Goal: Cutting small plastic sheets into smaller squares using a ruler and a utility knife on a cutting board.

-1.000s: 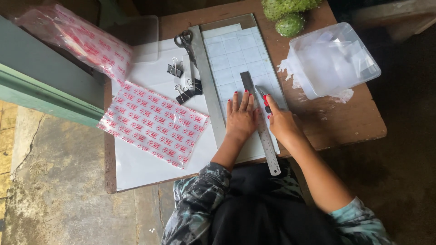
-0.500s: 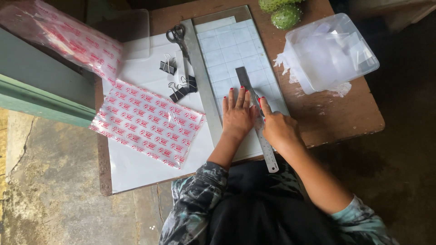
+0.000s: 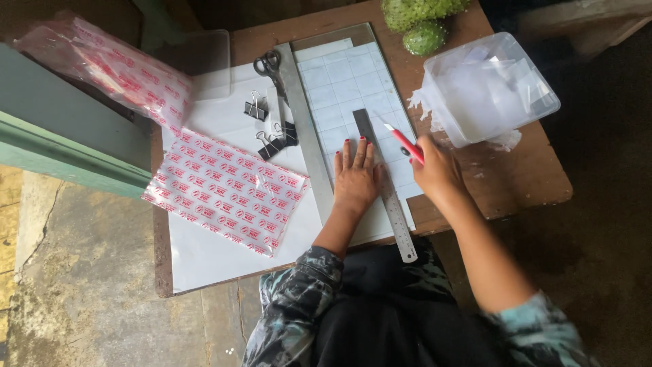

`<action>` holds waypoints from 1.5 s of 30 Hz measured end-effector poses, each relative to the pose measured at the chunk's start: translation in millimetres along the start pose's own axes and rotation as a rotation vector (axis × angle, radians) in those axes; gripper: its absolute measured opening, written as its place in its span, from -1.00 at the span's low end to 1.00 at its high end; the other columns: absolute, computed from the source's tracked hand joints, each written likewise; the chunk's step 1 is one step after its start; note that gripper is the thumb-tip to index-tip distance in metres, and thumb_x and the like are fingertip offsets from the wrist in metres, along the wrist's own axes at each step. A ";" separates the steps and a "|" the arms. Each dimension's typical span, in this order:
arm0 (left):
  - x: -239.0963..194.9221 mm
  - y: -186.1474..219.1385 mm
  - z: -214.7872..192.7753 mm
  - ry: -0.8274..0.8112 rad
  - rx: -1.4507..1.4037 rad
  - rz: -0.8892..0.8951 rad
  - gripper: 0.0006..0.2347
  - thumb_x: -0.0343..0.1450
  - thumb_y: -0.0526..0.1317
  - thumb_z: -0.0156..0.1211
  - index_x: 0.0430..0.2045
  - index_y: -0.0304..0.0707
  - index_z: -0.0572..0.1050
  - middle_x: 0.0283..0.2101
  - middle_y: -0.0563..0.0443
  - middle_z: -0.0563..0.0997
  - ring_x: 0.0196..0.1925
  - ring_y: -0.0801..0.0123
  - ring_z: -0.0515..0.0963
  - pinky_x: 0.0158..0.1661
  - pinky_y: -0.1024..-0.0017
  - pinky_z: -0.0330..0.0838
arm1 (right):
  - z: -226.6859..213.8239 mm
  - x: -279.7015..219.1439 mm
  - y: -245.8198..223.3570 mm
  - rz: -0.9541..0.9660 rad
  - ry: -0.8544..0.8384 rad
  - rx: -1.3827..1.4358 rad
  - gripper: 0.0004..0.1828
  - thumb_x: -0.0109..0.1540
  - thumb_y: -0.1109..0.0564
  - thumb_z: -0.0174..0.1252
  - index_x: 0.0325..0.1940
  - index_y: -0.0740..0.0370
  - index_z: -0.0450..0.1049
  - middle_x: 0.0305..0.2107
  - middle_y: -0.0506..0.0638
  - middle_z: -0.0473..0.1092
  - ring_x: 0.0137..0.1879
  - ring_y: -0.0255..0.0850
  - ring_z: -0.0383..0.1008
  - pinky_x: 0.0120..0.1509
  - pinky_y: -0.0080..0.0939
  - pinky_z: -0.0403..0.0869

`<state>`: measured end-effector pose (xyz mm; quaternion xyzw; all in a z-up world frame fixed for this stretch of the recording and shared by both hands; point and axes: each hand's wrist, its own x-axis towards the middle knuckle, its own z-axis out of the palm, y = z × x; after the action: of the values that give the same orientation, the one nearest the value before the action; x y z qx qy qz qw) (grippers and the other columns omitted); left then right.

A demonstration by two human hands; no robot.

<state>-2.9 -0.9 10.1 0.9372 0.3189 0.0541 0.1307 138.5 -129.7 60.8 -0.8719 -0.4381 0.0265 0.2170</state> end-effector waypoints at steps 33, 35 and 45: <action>-5.5 -6.8 2.3 0.260 -0.165 0.104 -0.53 0.56 -0.03 -0.17 0.34 -0.27 0.28 0.49 -0.10 0.19 0.57 -0.21 -0.08 0.44 -0.23 -0.19 | -110.1 -10.8 30.4 0.361 0.207 0.206 -0.74 0.41 0.05 0.27 -0.13 0.23 0.36 -0.33 0.14 0.41 -0.29 0.03 0.44 -0.32 0.14 0.37; -5.1 -6.8 2.4 0.239 -0.181 0.069 -0.54 0.56 -0.01 -0.14 0.37 -0.14 0.27 0.52 -0.03 0.17 0.58 -0.16 -0.06 0.45 -0.22 -0.17 | -76.6 -69.0 13.3 0.435 0.073 0.372 -0.64 0.35 -0.07 0.26 -0.14 0.28 0.38 -0.50 0.18 0.42 -0.37 0.06 0.49 -0.30 0.07 0.41; -13.6 -13.9 7.9 0.386 -0.148 0.000 -0.53 0.46 -0.10 0.09 0.35 0.12 0.35 0.48 0.11 0.28 0.56 -0.02 0.12 0.39 -0.31 -0.05 | 74.0 -174.6 34.3 0.386 -0.113 1.213 -0.65 0.13 0.27 0.40 -0.42 0.25 0.27 -0.31 0.13 0.46 -0.26 -0.20 0.54 -0.33 -0.23 0.59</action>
<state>-20.3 -0.2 -1.6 0.8973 0.3331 0.2561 0.1355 39.5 -256.7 -45.0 -0.6547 -0.1910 0.3542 0.6399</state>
